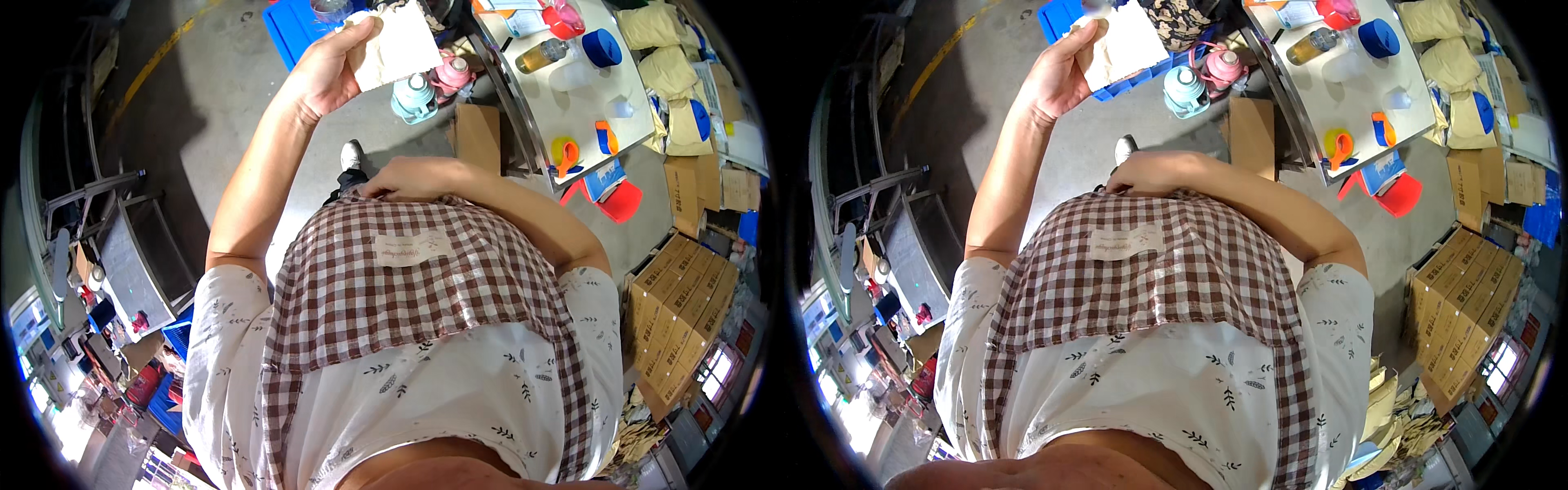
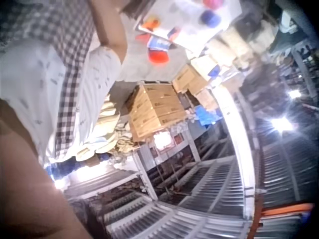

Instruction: The person folds a piece of light-colored fabric, then uses a black utility knife to cut a strip of tape. They apply the tape to the folded fabric and place the item into a clear plastic bag, sealing it.

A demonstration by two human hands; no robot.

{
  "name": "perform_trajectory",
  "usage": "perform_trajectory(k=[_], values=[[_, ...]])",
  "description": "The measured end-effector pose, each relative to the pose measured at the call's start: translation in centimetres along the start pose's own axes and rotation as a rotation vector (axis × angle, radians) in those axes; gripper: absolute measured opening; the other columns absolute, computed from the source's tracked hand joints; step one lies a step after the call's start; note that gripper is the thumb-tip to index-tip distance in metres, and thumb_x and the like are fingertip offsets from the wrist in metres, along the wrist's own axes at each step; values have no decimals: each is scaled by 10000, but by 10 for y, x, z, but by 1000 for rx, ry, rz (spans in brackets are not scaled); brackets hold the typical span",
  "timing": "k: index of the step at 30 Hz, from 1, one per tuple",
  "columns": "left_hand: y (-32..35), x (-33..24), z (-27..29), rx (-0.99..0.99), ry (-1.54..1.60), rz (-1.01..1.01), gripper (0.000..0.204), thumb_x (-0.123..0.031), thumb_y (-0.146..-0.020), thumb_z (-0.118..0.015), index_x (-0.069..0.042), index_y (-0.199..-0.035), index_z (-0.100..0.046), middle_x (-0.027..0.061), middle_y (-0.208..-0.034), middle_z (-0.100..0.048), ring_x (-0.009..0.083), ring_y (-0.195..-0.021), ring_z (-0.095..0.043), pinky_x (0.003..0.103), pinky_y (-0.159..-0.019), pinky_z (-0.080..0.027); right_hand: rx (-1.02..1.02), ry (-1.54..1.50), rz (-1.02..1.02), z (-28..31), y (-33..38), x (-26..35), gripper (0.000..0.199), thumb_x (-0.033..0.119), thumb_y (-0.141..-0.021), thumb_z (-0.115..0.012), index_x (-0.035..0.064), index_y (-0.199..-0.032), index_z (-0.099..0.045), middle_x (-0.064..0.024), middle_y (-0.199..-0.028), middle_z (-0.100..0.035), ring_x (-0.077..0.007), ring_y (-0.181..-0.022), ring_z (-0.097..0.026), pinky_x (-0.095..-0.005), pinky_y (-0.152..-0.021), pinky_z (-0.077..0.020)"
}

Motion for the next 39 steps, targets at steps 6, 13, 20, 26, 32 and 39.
perform_trajectory(k=[6, 13, 20, 26, 32, 39], values=[[16, -12, 8, -69, 12, -63, 477, -319, -1083, -516, -8, -1442, -473, 175, -1435, -581, 329, -1299, -603, 497, -1063, -555, -398, -258, 76, 10, 22, -21, 241, 35, -932, -577, -18, -1138, -690, -109, -1068, -745, -224, -968, -728, -350, -881, -556], [45, -34, 3, -117, 21, -66, 491, -336, -1103, -453, -34, -1487, -404, 187, -1506, -508, 359, -1351, -550, 570, -1087, -519, -431, 97, -1234, -198, 169, -301, 287, 198, -958, -541, 61, -1146, -709, -145, -1080, -720, -275, -1015, -675, -359, -881, -510], [95, -51, 65, -4, 128, -177, 557, -403, -1101, -432, -62, -1535, -355, 164, -1554, -455, 397, -1394, -494, 667, -1099, -467, -597, -180, -1283, -234, 179, -265, 286, 198, -957, -545, 63, -1146, -711, -146, -1093, -721, -280, -1019, -677, -361, -883, -515], [87, -34, 33, -20, 174, -190, 579, -421, -1090, -457, -57, -1532, -376, 172, -1547, -467, 394, -1383, -509, 670, -1101, -459, -649, -241, -1272, -235, 202, -262, 285, 197, -955, -548, 64, -1147, -712, -147, -1104, -722, -285, -1022, -678, -362, -885, -519], [88, -22, 39, 31, 201, -152, 542, -412, -1094, -451, -46, -1494, -428, 173, -1517, -509, 389, -1357, -540, 661, -1087, -474, -670, -271, -1278, -244, 209, -255, 284, 197, -954, -552, 66, -1147, -714, -147, -1115, -723, -290, -1025, -679, -363, -888, -523], [79, -10, 19, -82, 135, -131, 490, -365, -1110, -422, -32, -1469, -434, 170, -1500, -525, 392, -1334, -562, 656, -1064, -498, -663, -290, -1277, -249, 229, -264, 283, 197, -952, -556, 68, -1147, -715, -148, -1127, -724, -296, -1029, -681, -365, -890, -528]])
Point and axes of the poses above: each hand's wrist, its own y-axis away from the middle knuckle, its own z-axis out of the back of the hand, x = y × z, the point moved 1 cm from there along -y, towards the middle knuckle
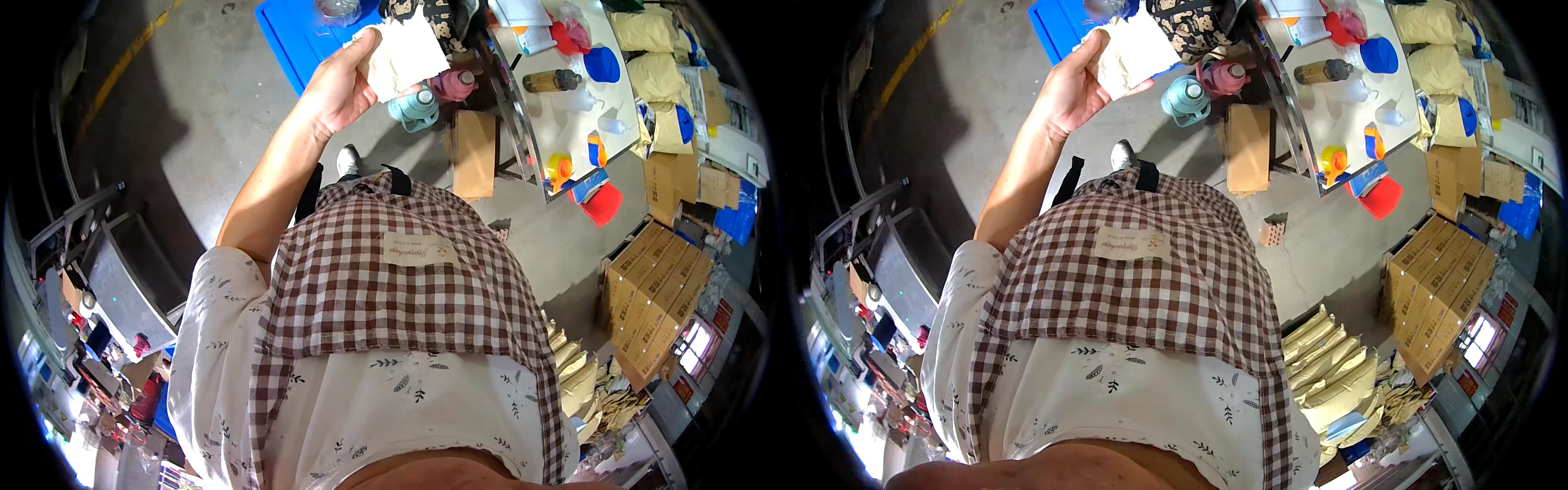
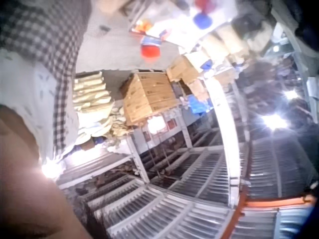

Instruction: The person folds a piece of light-colored fabric, then uses a black utility knife to cut a strip of tape. They apply the tape to the folded fabric and place the item into a clear plastic bag, sealing it.

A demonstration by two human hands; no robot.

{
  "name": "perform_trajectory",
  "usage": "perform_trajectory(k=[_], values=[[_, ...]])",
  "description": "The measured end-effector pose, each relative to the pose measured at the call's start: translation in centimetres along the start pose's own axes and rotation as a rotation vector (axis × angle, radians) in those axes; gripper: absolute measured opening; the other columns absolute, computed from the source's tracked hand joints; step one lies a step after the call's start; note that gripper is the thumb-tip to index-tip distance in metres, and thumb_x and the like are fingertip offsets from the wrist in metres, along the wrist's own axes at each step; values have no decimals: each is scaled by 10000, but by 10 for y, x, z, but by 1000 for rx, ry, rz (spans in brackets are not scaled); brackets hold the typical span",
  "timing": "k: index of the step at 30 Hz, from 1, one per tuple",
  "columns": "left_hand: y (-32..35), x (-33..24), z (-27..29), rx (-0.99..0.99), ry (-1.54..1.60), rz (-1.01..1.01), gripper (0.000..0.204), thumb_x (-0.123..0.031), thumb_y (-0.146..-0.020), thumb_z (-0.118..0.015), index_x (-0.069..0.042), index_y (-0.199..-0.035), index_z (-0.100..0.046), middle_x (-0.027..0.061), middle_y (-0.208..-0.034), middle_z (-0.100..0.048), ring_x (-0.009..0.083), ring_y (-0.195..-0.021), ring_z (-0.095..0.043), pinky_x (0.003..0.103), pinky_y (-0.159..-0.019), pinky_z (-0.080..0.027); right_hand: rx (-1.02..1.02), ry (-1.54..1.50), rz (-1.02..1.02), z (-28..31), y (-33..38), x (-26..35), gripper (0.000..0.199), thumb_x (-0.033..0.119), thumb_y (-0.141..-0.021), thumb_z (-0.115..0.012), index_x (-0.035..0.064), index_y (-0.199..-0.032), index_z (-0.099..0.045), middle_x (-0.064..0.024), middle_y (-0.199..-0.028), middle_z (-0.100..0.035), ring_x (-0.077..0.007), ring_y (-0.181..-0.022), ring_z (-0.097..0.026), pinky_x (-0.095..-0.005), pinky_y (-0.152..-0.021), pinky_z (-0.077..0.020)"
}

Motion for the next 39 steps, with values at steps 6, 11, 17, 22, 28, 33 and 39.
perform_trajectory(k=[6, 11, 17, 22, 28, 33, 39], values=[[-34, 42, -27, 49, -5, 38, 480, -322, -1111, -422, -25, -1487, -397, 177, -1512, -507, 385, -1346, -552, 660, -1063, -497, 1, -38, 9, 10, -14, -34, 282, 196, -951, -560, 69, -1148, -716, -148, -1138, -725, -301, -1032, -682, -366, -892, -532], [-56, 94, -84, -48, -66, 66, 493, -279, -1108, -422, 15, -1500, -376, 189, -1506, -507, 380, -1364, -532, 644, -1093, -470, 0, -108, -21, 16, -25, -92, 281, 196, -950, -562, 70, -1148, -717, -149, -1148, -726, -305, -1035, -683, -367, -894, -536], [-89, 187, -154, -83, -156, 117, 497, -294, -1097, -446, 18, -1483, -409, 167, -1467, -544, 365, -1334, -560, 609, -1071, -507, 17, -146, -35, 34, -47, -184, 280, 196, -949, -566, 72, -1148, -719, -149, -1159, -727, -310, -1038, -685, -369, -896, -540], [-119, 248, -186, -43, -151, 197, 494, -322, -1085, -469, -23, -1477, -431, 152, -1456, -554, 345, -1318, -577, 591, -1064, -521, 34, -92, 9, 44, -63, -228, 280, 196, -947, -569, 73, -1149, -720, -150, -1168, -728, -314, -1041, -686, -370, -898, -543], [-136, 233, -180, 101, -149, 265, 570, -412, -1056, -532, -82, -1509, -424, 118, -1497, -529, 336, -1349, -551, 607, -1078, -486, 130, 431, 181, 142, -59, -212, 265, 212, -934, -612, 68, -1124, -729, -120, -1141, -746, -279, -971, -711, -379, -856, -561], [-114, 189, -208, 26, -118, 294, 553, -432, -1057, -522, -117, -1502, -436, 103, -1513, -502, 338, -1357, -540, 582, -1061, -505, -228, -465, 261, 272, -20, -122, 203, 213, -925, -697, 77, -1064, -752, -71, -950, -744, -141, -864, -708, -292, -732, -552], [-153, 273, -188, -261, -23, 266, 604, -422, -1074, -476, -6, -1507, -402, 175, -1452, -548, 359, -1299, -582, 560, -1039, -524, -431, -382, 686, 346, -204, 74, 318, 210, -930, -696, 30, -1192, -701, -109, -1008, -753, -239, -873, -719, -339, -802, -567]])
Point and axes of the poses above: each hand's wrist, its own y-axis away from the middle knuckle, its own z-axis out of the back of the hand, x = y × z, the point moved 1 cm from there along -y, towards the middle knuckle
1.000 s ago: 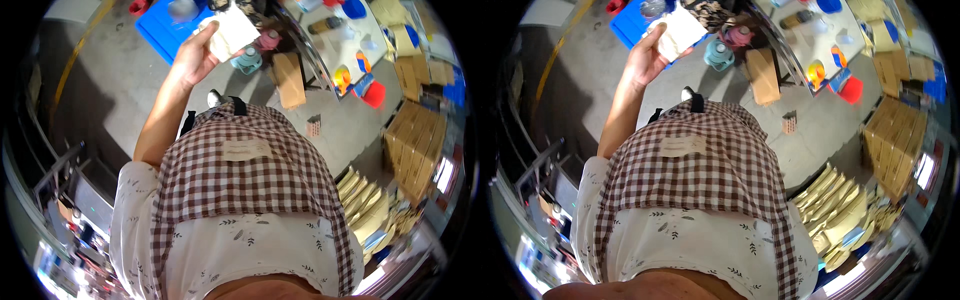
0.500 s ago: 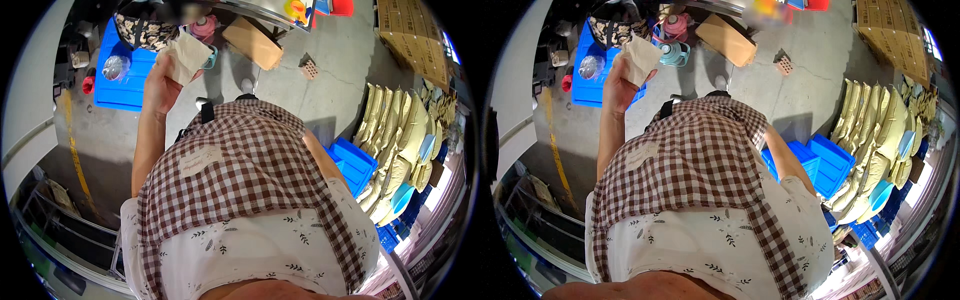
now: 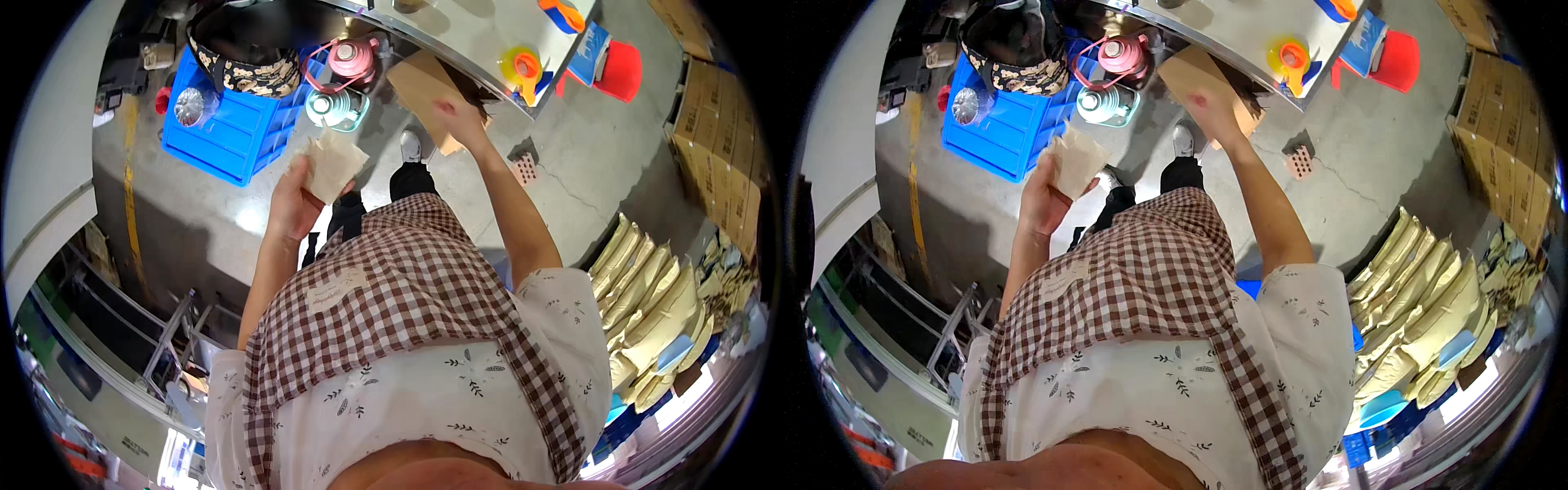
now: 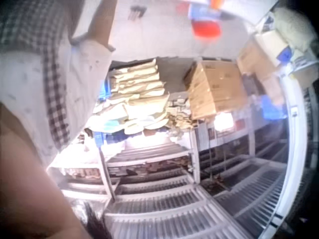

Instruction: The person folds a piece of light-colored fabric, then uses a black utility knife to cut a strip of tape. They apply the tape to the folded fabric and place the item into a clear plastic bag, sealing it.

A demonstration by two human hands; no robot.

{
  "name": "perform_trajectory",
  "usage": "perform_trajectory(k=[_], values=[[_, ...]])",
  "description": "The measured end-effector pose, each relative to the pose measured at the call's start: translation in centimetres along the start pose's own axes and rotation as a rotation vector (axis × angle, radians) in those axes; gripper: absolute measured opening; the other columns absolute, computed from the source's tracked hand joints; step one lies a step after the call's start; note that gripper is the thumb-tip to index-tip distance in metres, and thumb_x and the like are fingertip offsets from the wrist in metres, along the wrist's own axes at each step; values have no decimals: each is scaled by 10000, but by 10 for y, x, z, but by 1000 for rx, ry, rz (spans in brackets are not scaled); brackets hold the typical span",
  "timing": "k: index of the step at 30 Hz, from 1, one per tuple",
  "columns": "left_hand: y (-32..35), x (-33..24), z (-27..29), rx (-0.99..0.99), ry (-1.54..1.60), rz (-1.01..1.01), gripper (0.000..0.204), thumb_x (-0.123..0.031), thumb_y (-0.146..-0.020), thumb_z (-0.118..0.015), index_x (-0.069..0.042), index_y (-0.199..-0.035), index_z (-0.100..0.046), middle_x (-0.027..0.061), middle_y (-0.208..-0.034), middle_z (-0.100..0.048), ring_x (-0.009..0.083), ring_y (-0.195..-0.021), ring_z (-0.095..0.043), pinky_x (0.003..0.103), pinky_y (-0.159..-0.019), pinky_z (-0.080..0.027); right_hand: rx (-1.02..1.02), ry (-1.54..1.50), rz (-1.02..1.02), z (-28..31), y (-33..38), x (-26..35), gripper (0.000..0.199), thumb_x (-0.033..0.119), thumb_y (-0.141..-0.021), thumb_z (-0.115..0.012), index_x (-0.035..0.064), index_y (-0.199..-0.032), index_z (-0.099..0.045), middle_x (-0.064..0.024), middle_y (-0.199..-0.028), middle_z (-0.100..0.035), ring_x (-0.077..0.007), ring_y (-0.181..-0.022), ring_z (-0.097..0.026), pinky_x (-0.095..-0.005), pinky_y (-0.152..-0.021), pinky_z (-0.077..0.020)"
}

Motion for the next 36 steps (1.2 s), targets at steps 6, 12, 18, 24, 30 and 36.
perform_trajectory(k=[6, 12, 18, 24, 30, 36], values=[[-145, 131, 38, -90, 15, 17, 608, -454, -1099, -388, 0, -1503, -405, 186, -1464, -531, 351, -1311, -567, 547, -1015, -525, -15, 388, 368, -101, -246, -125, 445, 171, -861, -693, 35, -1275, -607, -169, -1314, -636, -351, -1240, -590, -427, -983, -516], [-228, 256, 51, -376, 101, -30, 585, -482, -1090, -417, -66, -1500, -447, 137, -1431, -575, 308, -1288, -587, 506, -1020, -512, 34, 629, 392, -185, -430, -258, 611, 189, -959, -491, 45, -1544, -390, -180, -1594, -418, -362, -1499, -352, -548, -1177, -312], [-239, 293, 39, -495, 217, -7, 580, -462, -1075, -475, -71, -1503, -439, 150, -1420, -582, 325, -1276, -598, 501, -1001, -540, 67, 804, 388, -199, -464, -306, 612, 195, -966, -488, 86, -1559, -381, -156, -1635, -367, -344, -1510, -338, -553, -1195, -277], [-240, 290, 42, -459, 189, -28, 570, -432, -1091, -435, -40, -1505, -426, 160, -1427, -578, 324, -1289, -593, 496, -1032, -517, -37, 519, 566, -184, -449, -301, 578, 141, -888, -634, 74, -1445, -496, -200, -1523, -471, -374, -1379, -474, -518, -1110, -398], [-236, 291, 49, -520, 184, -19, 574, -431, -1092, -438, -21, -1495, -440, 168, -1429, -578, 324, -1291, -598, 491, -1052, -511, 73, -799, -384, -175, -464, -330, 328, 243, -914, -750, 28, -1147, -668, -111, -1080, -714, -216, -945, -682, -360, -750, -592], [-239, 292, 46, -531, 267, -38, 543, -380, -1097, -451, 24, -1460, -446, 189, -1350, -608, 324, -1214, -628, 476, -987, -538, 236, -1054, -752, -204, -474, -316, 789, 696, -976, -511, -40, -1205, -683, -118, -1076, -698, -205, -863, -667, -324, -739, -602]])
Point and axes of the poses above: each hand's wrist, its own y-axis away from the middle knuckle, its own z-axis out of the back of the hand, x = y × z, the point moved 1 cm from there along -y, towards the middle knuckle
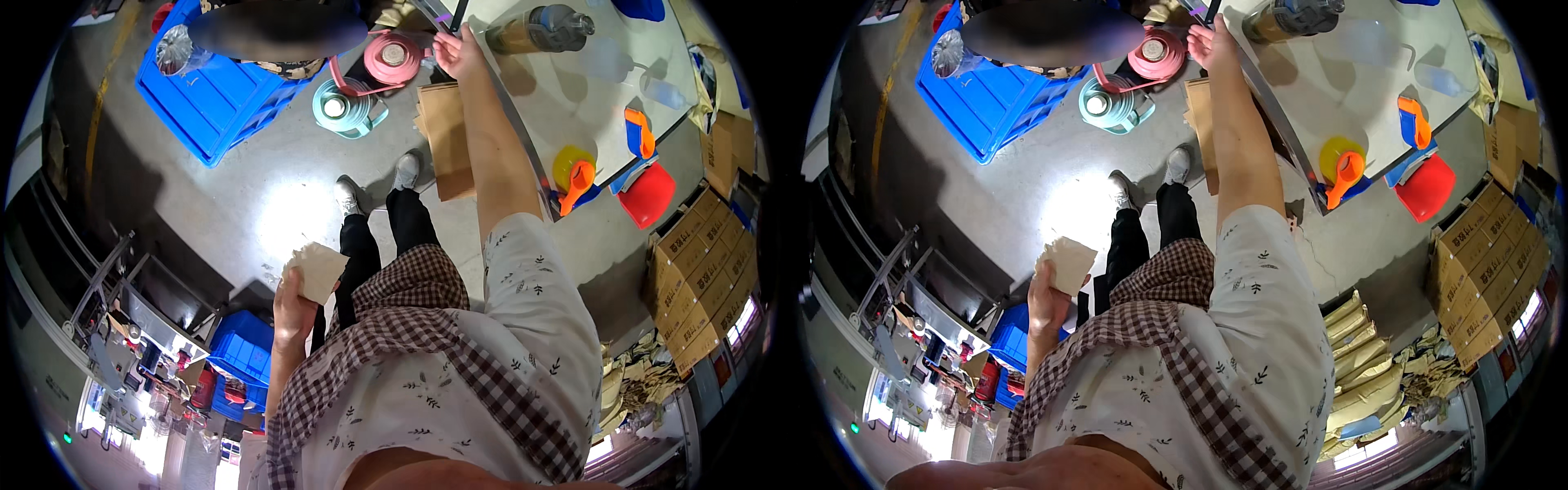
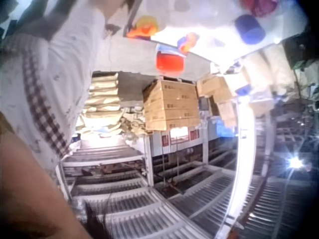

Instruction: The person folds a piece of light-colored fabric, then uses a black utility knife to cut a strip of tape. They apply the tape to the folded fabric and place the item into a clear plastic bag, sealing it.

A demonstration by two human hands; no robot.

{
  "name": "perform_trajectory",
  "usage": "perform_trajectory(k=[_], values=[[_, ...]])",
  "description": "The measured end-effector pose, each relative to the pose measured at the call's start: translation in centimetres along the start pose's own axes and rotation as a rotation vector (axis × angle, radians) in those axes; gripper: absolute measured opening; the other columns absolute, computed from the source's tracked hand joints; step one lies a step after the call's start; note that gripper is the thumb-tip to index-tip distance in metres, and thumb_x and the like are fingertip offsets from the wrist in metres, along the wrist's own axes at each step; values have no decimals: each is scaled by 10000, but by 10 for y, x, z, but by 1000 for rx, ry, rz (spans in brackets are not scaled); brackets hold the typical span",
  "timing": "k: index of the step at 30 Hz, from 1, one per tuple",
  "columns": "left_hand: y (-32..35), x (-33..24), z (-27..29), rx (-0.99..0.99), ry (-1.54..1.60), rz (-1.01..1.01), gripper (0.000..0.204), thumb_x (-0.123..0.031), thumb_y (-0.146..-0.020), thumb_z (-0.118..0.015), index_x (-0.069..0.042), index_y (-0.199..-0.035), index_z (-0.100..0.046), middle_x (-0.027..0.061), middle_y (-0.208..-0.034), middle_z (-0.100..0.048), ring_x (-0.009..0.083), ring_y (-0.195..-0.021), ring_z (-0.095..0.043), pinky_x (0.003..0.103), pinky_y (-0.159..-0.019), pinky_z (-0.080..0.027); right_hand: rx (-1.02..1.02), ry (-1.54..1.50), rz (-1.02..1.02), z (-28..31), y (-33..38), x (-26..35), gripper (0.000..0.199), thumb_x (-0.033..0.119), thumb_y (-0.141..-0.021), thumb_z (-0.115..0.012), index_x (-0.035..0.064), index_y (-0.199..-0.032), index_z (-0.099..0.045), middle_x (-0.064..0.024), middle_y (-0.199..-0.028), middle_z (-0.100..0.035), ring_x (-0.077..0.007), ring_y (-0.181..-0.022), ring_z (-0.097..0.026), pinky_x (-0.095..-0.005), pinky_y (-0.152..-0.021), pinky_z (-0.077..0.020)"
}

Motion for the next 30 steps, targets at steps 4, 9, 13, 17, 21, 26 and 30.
perform_trajectory(k=[4, 9, 13, 17, 21, 26, 30], values=[[-7, 13, 11, -23, -4, -8, 544, -383, -1094, -459, 27, -1452, -455, 192, -1344, -614, 325, -1202, -635, 477, -974, -541, -113, -102, -72, -25, -23, -13, 747, 670, -992, -508, -30, -1180, -687, -100, -1080, -693, -210, -830, -660, -323, -736, -597], [-4, 14, 14, -20, -20, 5, 540, -377, -1093, -465, 27, -1450, -460, 185, -1332, -617, 321, -1197, -636, 479, -968, -542, -137, -271, 158, -12, -48, -42, 540, 499, -1071, -484, 14, -1191, -691, -50, -1096, -728, -170, -906, -669, -303, -737, -583], [11, 18, 26, 1, -74, -32, 579, -434, -1075, -491, -33, -1491, -450, 154, -1395, -589, 315, -1252, -606, 506, -996, -533, -17, -74, 299, -19, 15, -57, 469, 452, -1063, -543, 24, -1200, -677, -48, -1100, -727, -156, -937, -660, -309, -831, -554], [9, -5, 37, 68, -85, -164, 564, -405, -1085, -481, -1, -1478, -456, 152, -1350, -609, 294, -1196, -622, 458, -987, -533, 405, 127, 397, -43, 153, -69, 373, 375, -1061, -585, 31, -1159, -689, -85, -1101, -728, -148, -936, -661, -296, -848, -534], [-21, -63, 4, 197, -106, -264, 433, -272, -1099, -456, 37, -1398, -497, 148, -1290, -618, 249, -1167, -618, 392, -945, -539, 713, 294, 428, -95, 333, -57, 374, 317, -1096, -507, 3, -1146, -703, -82, -1023, -728, -147, -888, -656, -304, -804, -513], [74, -183, -65, 190, -23, -339, 337, -275, -1112, -436, 4, -1226, -585, 92, -1035, -659, 183, -894, -636, 336, -754, -522, 846, 385, 289, -186, 514, -70, 420, 359, -1081, -536, -3, -1074, -748, -43, -879, -700, -98, -750, -616, -247, -671, -468], [148, -278, -29, 429, -65, -373, 337, -281, -1120, -414, 0, -1130, -599, 90, -941, -664, 172, -853, -638, 326, -724, -514, 770, 503, 280, -282, 621, -69, 411, 361, -1075, -555, -3, -1081, -746, 7, -785, -643, -66, -661, -543, -217, -594, -382]])
Point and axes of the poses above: each hand's wrist, its own y-axis away from the middle knuckle, its own z-axis out of the back of the hand, x = y × z, the point moved 1 cm from there along -y, towards the middle knuckle
